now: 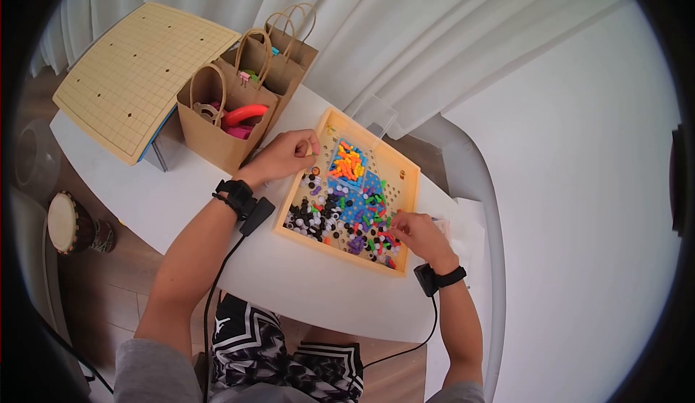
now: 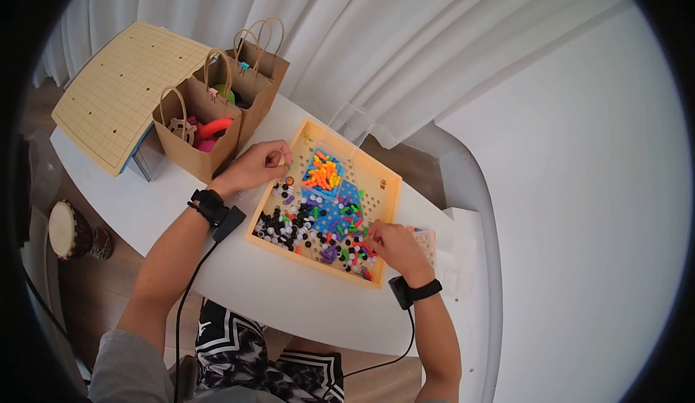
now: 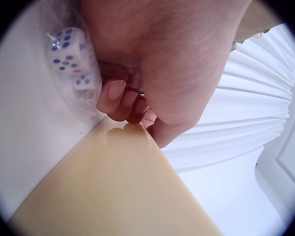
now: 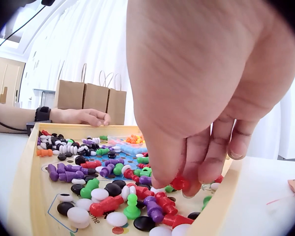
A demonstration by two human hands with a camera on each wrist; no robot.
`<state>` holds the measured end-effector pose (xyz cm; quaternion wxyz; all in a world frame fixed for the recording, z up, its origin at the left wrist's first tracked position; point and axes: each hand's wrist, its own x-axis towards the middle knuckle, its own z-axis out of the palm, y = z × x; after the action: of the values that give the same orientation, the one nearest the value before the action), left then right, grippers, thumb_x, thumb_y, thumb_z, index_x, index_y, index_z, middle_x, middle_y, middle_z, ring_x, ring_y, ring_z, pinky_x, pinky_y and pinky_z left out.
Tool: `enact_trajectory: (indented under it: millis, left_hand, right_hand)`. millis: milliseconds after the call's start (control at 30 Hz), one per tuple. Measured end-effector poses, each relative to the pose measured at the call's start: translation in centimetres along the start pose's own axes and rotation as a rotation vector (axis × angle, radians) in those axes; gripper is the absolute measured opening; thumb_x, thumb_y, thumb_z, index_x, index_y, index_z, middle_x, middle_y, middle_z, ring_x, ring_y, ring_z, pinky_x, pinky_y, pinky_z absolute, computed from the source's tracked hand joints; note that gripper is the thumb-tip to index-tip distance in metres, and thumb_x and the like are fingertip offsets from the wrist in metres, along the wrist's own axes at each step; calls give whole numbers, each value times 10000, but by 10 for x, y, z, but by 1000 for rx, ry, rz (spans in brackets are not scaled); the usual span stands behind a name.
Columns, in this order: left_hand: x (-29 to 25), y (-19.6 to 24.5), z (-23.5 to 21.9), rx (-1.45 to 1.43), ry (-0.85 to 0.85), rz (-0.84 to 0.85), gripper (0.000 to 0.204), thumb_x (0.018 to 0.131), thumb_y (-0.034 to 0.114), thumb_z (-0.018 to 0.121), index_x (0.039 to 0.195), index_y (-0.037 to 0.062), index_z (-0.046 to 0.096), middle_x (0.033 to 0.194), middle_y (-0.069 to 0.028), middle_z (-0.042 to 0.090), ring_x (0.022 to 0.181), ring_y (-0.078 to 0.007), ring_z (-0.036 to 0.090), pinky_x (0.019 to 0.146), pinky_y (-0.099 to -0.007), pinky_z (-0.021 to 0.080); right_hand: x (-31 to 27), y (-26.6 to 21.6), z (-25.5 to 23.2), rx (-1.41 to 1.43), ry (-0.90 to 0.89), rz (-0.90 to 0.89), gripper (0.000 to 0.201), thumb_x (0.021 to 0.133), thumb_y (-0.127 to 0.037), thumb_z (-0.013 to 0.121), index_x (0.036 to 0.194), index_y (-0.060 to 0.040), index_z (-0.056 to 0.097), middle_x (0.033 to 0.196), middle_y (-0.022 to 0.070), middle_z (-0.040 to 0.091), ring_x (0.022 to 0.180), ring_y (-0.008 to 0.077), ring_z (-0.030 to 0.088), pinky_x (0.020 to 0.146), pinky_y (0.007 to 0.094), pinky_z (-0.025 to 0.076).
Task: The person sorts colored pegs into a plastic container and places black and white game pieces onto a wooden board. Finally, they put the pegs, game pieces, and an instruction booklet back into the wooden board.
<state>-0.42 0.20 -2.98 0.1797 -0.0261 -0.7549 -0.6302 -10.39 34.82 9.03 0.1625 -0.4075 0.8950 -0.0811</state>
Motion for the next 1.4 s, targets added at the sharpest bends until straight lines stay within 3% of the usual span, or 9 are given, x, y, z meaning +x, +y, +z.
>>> enact_trajectory:
  millis: [267, 700, 867, 900, 967, 1067, 1167, 1400]
  left_hand:
    - [-1, -1, -1, -17, -8, -32, 128, 852, 61, 703, 937, 49, 608, 608, 29, 428, 582, -73, 405, 555, -290, 326]
    - [-1, 2, 0, 6, -15, -24, 116, 866, 42, 689, 941, 53, 601, 628, 49, 394, 593, -56, 377, 559, -277, 303]
    - [-2, 3, -1, 11, -40, -57, 120, 883, 27, 678, 964, 60, 596, 660, 68, 340, 615, -36, 340, 573, -255, 280]
    - [-2, 4, 0, 4, -40, -73, 120, 884, 25, 677, 967, 61, 597, 664, 69, 326, 617, -35, 331, 576, -253, 277]
    - [-2, 7, -1, 2, -45, -106, 121, 885, 23, 675, 969, 61, 598, 668, 71, 312, 620, -33, 321, 578, -250, 273]
    - [-2, 13, 0, -7, -44, -139, 123, 885, 10, 670, 969, 61, 596, 680, 75, 300, 625, -30, 309, 581, -244, 267]
    - [-2, 20, 0, 20, -25, -155, 118, 883, 5, 676, 966, 37, 599, 647, 60, 319, 605, -39, 322, 569, -256, 287]
    - [-3, 28, 3, -3, -40, -254, 139, 893, -10, 655, 985, 82, 609, 745, 104, 304, 672, -3, 287, 595, -220, 246]
  right_hand:
    - [-4, 0, 9, -121, -41, -53, 131, 864, -104, 734, 953, -9, 715, 839, 169, 728, 841, 356, 709, 758, 454, 541]
    - [-2, -32, 6, -71, -22, -122, 147, 882, -92, 704, 1007, -18, 682, 888, 167, 698, 843, 363, 695, 754, 469, 542]
    - [11, -57, 9, -120, 32, -403, 193, 852, -85, 722, 1039, -63, 678, 1059, 110, 670, 1008, 325, 664, 880, 424, 541]
    - [14, -62, 11, -105, 29, -400, 193, 852, -85, 722, 1039, -63, 678, 1059, 110, 670, 1008, 325, 664, 880, 424, 541]
    - [22, -71, 18, 2, -4, -611, 193, 857, -99, 743, 1041, -88, 684, 1028, 58, 652, 917, 265, 659, 848, 388, 535]
    - [33, -76, 34, 35, -62, -748, 165, 855, -123, 746, 1007, -99, 685, 1002, 44, 647, 933, 259, 654, 863, 381, 535]
    - [43, -71, 47, -60, -153, -762, 150, 859, -151, 746, 987, -98, 688, 1012, 40, 655, 950, 256, 660, 866, 376, 538]
    - [53, -41, 22, 5, -134, -717, 150, 865, -155, 752, 977, -79, 688, 985, 53, 655, 885, 267, 664, 820, 377, 550]
